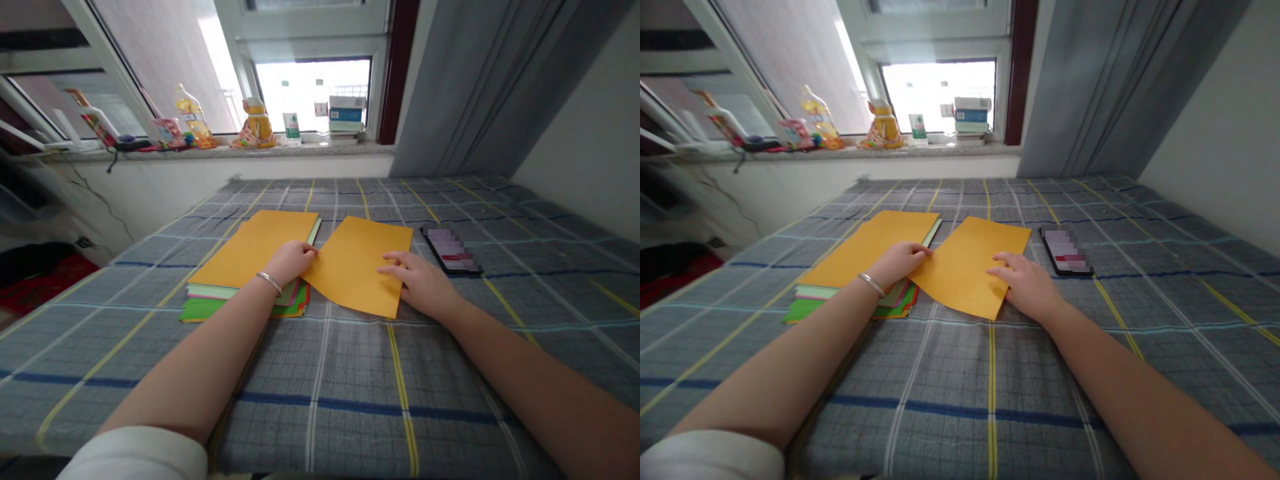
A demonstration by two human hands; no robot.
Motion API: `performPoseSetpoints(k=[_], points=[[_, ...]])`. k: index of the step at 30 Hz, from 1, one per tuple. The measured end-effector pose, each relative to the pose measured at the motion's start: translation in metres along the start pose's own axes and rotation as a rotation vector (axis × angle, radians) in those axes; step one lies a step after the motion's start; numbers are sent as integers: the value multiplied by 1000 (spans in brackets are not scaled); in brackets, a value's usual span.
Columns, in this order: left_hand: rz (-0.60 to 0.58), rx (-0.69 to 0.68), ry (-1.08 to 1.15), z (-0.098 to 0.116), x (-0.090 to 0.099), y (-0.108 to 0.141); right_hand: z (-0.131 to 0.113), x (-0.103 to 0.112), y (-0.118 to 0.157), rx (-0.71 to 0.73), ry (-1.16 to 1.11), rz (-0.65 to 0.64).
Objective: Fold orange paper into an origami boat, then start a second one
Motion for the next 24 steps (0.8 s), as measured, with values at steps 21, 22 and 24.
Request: performPoseSetpoints(k=[21, 22, 24], points=[[-344, -560, 536, 13, -3, 9, 43, -3, 17, -867, -1400, 134], [-377, -503, 621, 13, -3, 10, 42, -4, 17, -911, -1429, 133], [-440, -384, 772, 13, -6, 11, 41, -7, 19, -974, -1439, 117]])
Point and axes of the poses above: each hand's wrist, its own y-axis away from the middle knuckle, its own x-axis out of the back of the hand, z = x × y, the point moved 4 cm from there along -y, towards the middle knuckle, and after that the axes turned 2 degrees about z, right-handed, at the moved point
